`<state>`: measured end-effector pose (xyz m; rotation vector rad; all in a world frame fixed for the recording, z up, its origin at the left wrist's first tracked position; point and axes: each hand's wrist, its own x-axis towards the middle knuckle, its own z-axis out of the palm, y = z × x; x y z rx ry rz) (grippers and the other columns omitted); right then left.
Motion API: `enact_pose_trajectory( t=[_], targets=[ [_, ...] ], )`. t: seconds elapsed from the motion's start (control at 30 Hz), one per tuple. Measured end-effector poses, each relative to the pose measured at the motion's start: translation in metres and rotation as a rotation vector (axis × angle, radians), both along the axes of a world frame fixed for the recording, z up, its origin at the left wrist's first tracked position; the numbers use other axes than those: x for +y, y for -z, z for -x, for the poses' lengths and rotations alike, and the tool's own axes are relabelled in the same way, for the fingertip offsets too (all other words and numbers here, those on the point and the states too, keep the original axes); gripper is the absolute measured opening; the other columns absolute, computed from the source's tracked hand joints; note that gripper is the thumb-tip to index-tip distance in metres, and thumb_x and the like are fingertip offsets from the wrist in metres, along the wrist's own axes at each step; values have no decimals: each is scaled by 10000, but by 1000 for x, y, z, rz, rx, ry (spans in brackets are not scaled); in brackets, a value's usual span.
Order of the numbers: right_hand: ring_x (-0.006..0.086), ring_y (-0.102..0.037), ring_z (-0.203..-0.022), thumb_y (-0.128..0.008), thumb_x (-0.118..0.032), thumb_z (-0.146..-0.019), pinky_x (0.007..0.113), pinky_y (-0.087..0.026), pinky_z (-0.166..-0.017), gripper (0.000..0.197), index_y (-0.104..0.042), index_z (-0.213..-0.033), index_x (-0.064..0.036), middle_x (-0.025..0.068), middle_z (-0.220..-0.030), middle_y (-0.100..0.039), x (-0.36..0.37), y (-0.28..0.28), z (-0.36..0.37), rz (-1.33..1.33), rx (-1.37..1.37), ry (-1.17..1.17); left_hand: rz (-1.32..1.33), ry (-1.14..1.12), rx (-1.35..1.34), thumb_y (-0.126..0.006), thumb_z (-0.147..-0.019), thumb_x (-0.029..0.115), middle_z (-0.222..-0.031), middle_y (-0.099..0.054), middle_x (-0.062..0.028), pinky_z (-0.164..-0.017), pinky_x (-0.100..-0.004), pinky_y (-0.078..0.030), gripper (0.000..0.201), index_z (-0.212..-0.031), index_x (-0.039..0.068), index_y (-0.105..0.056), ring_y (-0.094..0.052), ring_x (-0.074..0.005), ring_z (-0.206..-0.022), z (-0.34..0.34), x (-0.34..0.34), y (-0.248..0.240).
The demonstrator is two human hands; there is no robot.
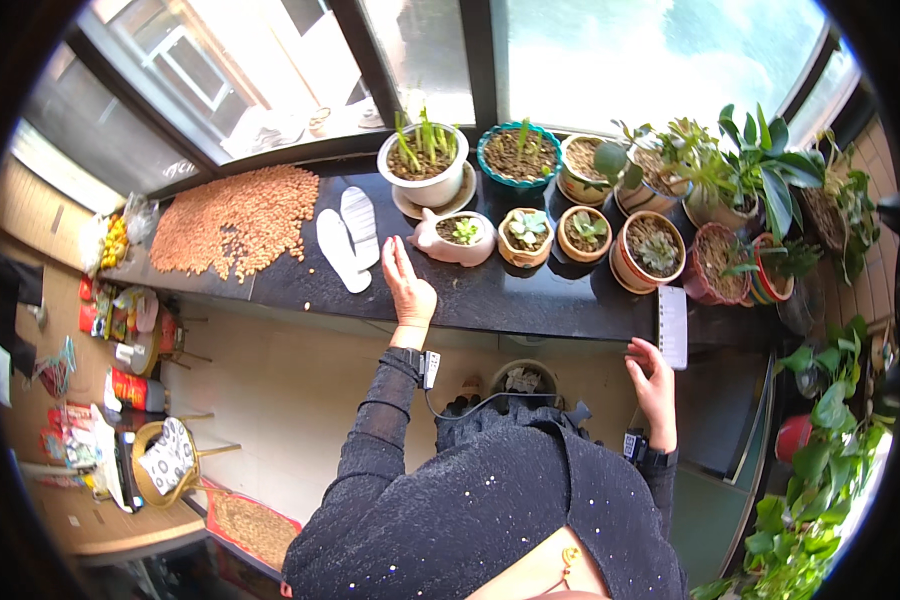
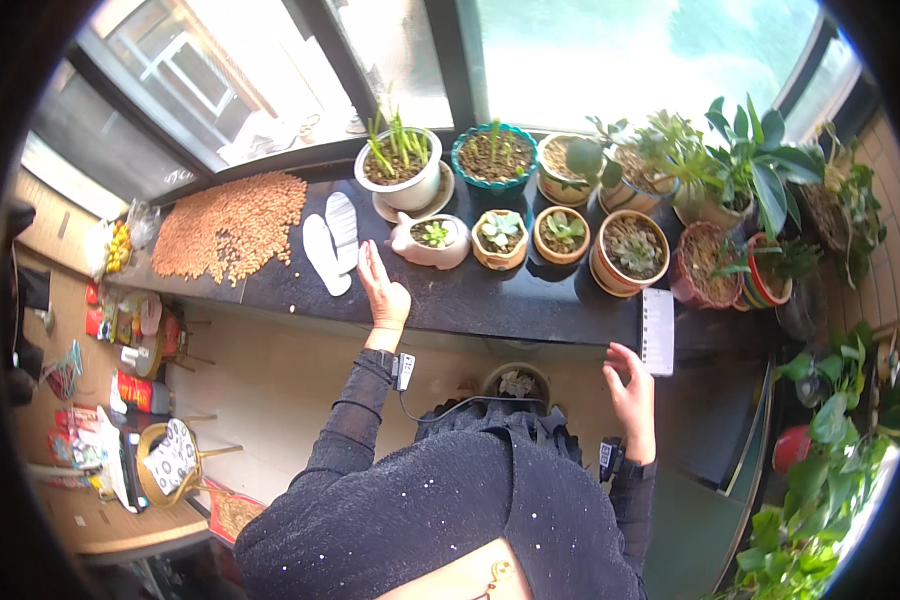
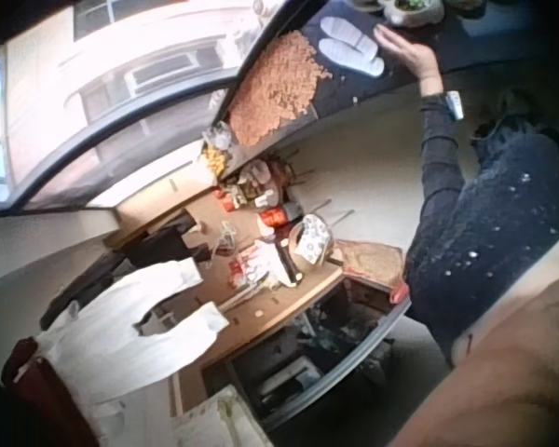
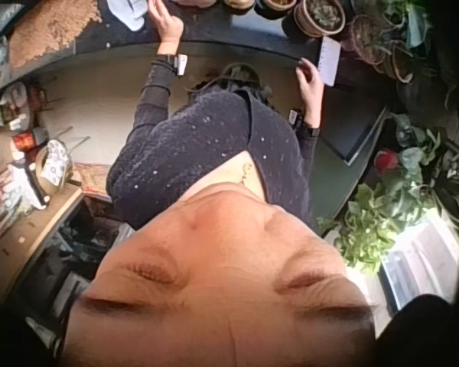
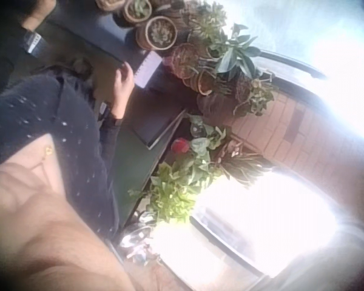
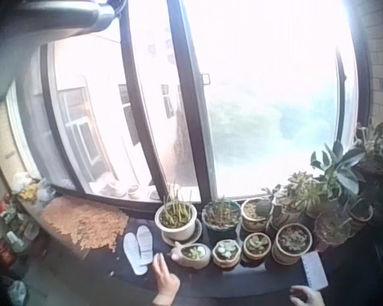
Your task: The person rearranges several small potted plants on a windowsill, picking up and placing them in different positions. They also handle a clear plastic container and a small pot with soil, moving items around the windowsill area.
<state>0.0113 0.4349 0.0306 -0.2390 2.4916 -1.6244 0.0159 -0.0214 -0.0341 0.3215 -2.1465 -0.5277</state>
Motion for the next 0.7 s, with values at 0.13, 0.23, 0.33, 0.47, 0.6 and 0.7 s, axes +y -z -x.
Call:
enact_pose_trajectory(
  t=[0.13,0.23,0.33,0.47,0.6,0.7],
  targets=[
    [160,-685,-1001,-673,-17,-928,300,-528,-903,365,-619,-1289,-30,102,-1136,-710,-1,-1,3,2,-13,-22,-21,-33,-18,-454,-716,-145,-1495,-349,-261,-1186,-493,-286,814,-1514,-27,-343,-355,-432,-1406,-1,2,-3],
    [162,-677,-1025,-658,-13,-939,299,-528,-917,366,-605,-1301,-21,104,-1146,-703,-5,-2,5,-36,-86,2,-84,-41,-45,-468,-708,-158,-1502,-346,-245,-1174,-487,-298,848,-1530,4,-336,-360,-426,-1405,-4,5,-3],
    [137,-657,-1010,-649,13,-942,279,-527,-914,374,-591,-1311,-13,88,-1139,-691,-12,-4,6,-2,-100,-41,-114,-38,-65,-468,-715,-160,-1516,-319,-245,-1175,-501,-291,861,-1543,21,-319,-349,-433,-1408,-4,5,-2],
    [130,-650,-1014,-638,30,-944,271,-530,-915,376,-581,-1315,-8,86,-1139,-683,-25,-9,8,-21,-98,-77,-152,-35,-67,-466,-717,-156,-1526,-301,-248,-1184,-503,-282,878,-1556,40,-299,-324,-436,-1422,-4,4,1],
    [136,-652,-1028,-634,31,-946,274,-528,-923,375,-580,-1316,-7,89,-1144,-683,-40,-16,7,-10,-92,-121,-171,-12,-51,-473,-721,-149,-1519,-307,-248,-1180,-501,-290,870,-1554,35,-299,-328,-440,-1417,-5,4,3],
    [137,-652,-1030,-634,28,-947,276,-525,-928,375,-579,-1316,-7,90,-1143,-687,-49,-20,4,-38,-101,-123,-194,6,-40,-476,-722,-146,-1513,-313,-250,-1179,-499,-293,864,-1550,27,-301,-334,-443,-1410,-6,4,0]
  ],
)
